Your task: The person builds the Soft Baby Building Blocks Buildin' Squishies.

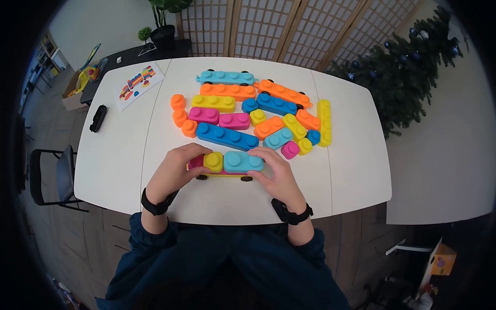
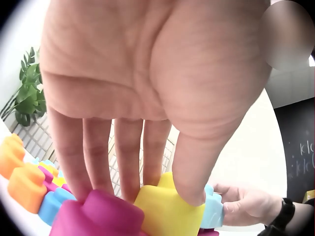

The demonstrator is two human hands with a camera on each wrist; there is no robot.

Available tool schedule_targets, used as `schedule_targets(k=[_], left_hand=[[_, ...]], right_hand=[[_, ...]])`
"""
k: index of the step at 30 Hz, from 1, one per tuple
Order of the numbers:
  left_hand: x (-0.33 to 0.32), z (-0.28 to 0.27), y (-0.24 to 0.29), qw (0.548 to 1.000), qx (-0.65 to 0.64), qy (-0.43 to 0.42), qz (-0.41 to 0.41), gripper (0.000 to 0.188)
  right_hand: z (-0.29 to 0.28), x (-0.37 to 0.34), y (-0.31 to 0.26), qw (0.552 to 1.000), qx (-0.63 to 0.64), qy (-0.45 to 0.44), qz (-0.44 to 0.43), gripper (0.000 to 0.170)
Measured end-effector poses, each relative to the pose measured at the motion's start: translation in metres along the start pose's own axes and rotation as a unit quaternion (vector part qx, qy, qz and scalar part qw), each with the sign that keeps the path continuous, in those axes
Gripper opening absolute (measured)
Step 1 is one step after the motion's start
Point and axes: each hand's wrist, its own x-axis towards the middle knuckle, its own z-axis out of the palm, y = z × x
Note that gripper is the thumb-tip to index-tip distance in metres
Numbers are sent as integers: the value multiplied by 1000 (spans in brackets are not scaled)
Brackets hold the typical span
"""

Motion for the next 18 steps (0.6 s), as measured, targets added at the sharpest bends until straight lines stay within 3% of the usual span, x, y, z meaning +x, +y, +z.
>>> schedule_targets(k=[18], left_hand=[[-1,-2,1,1000,7,-7,-20,36]], right_hand=[[7,-1,6,1000,7,-1,11,48]])
